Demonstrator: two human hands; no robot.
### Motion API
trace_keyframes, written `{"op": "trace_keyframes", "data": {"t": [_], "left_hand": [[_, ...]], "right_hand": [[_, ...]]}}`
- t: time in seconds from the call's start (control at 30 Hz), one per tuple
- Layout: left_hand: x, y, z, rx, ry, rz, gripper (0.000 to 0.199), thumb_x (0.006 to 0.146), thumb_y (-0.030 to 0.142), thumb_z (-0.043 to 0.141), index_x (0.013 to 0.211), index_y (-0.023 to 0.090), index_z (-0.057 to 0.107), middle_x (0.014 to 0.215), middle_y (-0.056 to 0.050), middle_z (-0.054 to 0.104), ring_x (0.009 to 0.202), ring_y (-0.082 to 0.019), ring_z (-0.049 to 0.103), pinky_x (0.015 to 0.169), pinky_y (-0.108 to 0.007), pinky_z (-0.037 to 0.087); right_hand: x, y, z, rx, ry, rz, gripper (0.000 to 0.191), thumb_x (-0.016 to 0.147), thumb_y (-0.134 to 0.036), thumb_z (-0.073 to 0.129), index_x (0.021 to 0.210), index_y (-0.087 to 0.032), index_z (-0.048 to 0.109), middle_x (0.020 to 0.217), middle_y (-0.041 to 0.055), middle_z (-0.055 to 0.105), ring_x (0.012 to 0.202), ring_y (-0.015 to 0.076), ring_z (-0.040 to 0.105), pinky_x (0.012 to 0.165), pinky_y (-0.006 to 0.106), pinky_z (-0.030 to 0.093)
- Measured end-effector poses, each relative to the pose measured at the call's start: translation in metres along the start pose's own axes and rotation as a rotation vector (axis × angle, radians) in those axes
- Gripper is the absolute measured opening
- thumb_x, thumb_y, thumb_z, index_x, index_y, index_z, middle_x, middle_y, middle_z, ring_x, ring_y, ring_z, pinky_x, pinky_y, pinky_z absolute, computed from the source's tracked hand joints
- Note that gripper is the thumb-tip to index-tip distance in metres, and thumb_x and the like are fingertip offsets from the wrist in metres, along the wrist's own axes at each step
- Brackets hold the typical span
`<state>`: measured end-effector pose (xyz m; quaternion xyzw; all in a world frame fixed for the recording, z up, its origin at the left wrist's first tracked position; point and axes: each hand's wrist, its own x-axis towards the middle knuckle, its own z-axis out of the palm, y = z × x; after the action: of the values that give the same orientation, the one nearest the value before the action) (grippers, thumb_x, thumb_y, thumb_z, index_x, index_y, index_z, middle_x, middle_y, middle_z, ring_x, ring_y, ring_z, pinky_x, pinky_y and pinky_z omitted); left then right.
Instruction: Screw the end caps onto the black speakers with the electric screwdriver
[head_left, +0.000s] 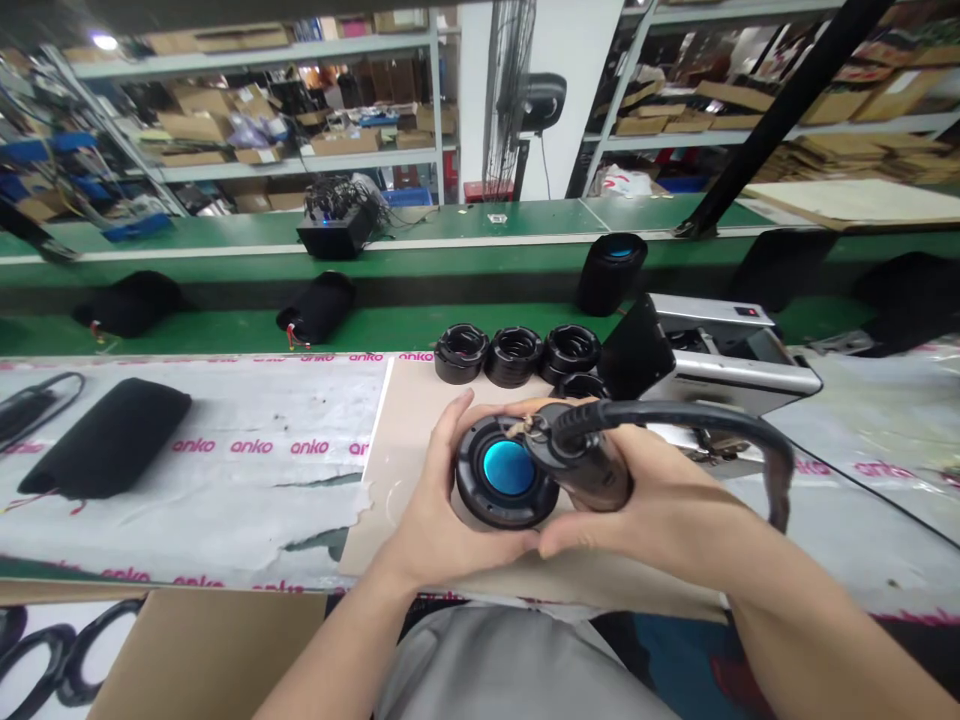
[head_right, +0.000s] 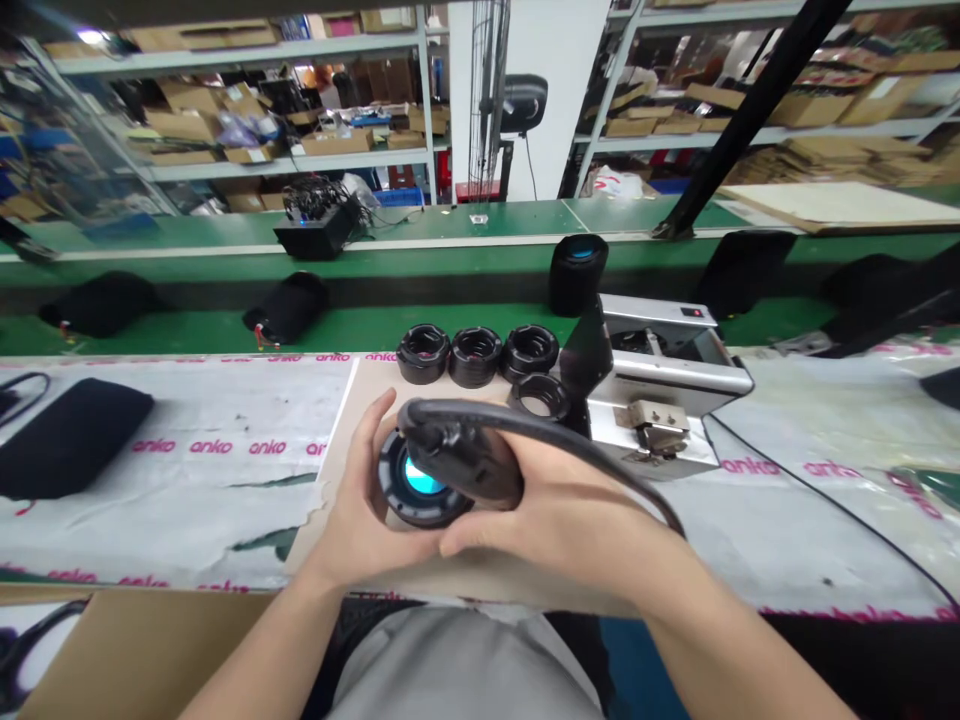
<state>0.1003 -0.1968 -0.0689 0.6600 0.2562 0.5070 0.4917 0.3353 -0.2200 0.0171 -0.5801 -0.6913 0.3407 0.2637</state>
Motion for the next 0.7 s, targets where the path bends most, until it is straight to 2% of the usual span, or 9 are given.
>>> {"op": "trace_keyframes", "data": {"t": [0.07, 0.17, 0.3, 0.4, 0.53, 0.6, 0.7], "left_hand": [[0.003, 0.003, -0.001, -0.015, -0.021, 0.023, 0.127, 0.076, 0.040, 0.103, 0.172, 0.050, 0.020, 0.165, -0.008, 0.054, 0.150, -0.036, 0.062, 0.125, -0.056, 0.054], [0.004, 0.004, -0.003, 0.000, -0.008, -0.005, 0.133, 0.073, 0.039, 0.105, 0.172, 0.049, 0.018, 0.164, -0.010, 0.053, 0.153, -0.039, 0.058, 0.128, -0.061, 0.050], [0.003, 0.004, -0.005, 0.022, -0.046, -0.052, 0.136, 0.073, 0.038, 0.105, 0.174, 0.048, 0.013, 0.164, -0.013, 0.052, 0.149, -0.040, 0.062, 0.121, -0.058, 0.056], [0.006, 0.003, -0.007, 0.055, -0.052, 0.032, 0.128, 0.075, 0.036, 0.104, 0.172, 0.047, 0.021, 0.157, -0.012, 0.058, 0.142, -0.036, 0.067, 0.117, -0.053, 0.059], [0.008, -0.004, -0.011, 0.117, -0.042, 0.210, 0.114, 0.074, 0.035, 0.104, 0.165, 0.044, 0.036, 0.155, -0.010, 0.062, 0.144, -0.035, 0.066, 0.122, -0.055, 0.055], [0.005, -0.009, -0.012, 0.135, -0.029, 0.246, 0.110, 0.075, 0.039, 0.103, 0.164, 0.042, 0.039, 0.156, -0.011, 0.061, 0.145, -0.037, 0.065, 0.123, -0.058, 0.054], [-0.003, -0.015, -0.012, 0.165, 0.005, 0.194, 0.118, 0.073, 0.044, 0.103, 0.167, 0.040, 0.032, 0.159, -0.014, 0.059, 0.147, -0.039, 0.063, 0.122, -0.059, 0.055]], "right_hand": [[-0.004, 0.004, 0.006, 0.017, 0.040, 0.056, 0.068, 0.070, -0.066, 0.096, 0.128, -0.037, 0.075, 0.110, 0.0029, 0.079, 0.113, 0.0344, 0.077, 0.103, 0.058, 0.068], [-0.006, 0.002, 0.005, 0.222, 0.133, 0.014, 0.074, 0.068, -0.059, 0.100, 0.132, -0.038, 0.071, 0.129, 0.0024, 0.077, 0.115, 0.0308, 0.077, 0.101, 0.051, 0.070], [-0.006, -0.002, -0.007, 0.408, 0.252, -0.113, 0.066, 0.067, -0.040, 0.105, 0.125, -0.036, 0.072, 0.144, 0.0011, 0.073, 0.134, 0.0302, 0.072, 0.120, 0.051, 0.061], [-0.009, 0.004, -0.009, 0.412, 0.223, -0.075, 0.066, 0.068, -0.036, 0.104, 0.126, -0.037, 0.072, 0.145, 0.0006, 0.072, 0.140, 0.0303, 0.068, 0.118, 0.048, 0.062], [-0.012, 0.014, -0.001, 0.414, 0.167, -0.015, 0.068, 0.067, -0.036, 0.104, 0.127, -0.034, 0.074, 0.133, 0.0025, 0.077, 0.126, 0.0285, 0.077, 0.101, 0.035, 0.070], [-0.010, 0.013, 0.002, 0.405, 0.141, -0.012, 0.066, 0.066, -0.038, 0.103, 0.125, -0.033, 0.075, 0.134, 0.0022, 0.078, 0.120, 0.0274, 0.079, 0.094, 0.031, 0.072], [-0.004, 0.002, 0.002, 0.339, 0.060, -0.025, 0.069, 0.069, -0.041, 0.102, 0.131, -0.033, 0.074, 0.141, 0.0026, 0.075, 0.130, 0.0285, 0.075, 0.106, 0.032, 0.069]]}}
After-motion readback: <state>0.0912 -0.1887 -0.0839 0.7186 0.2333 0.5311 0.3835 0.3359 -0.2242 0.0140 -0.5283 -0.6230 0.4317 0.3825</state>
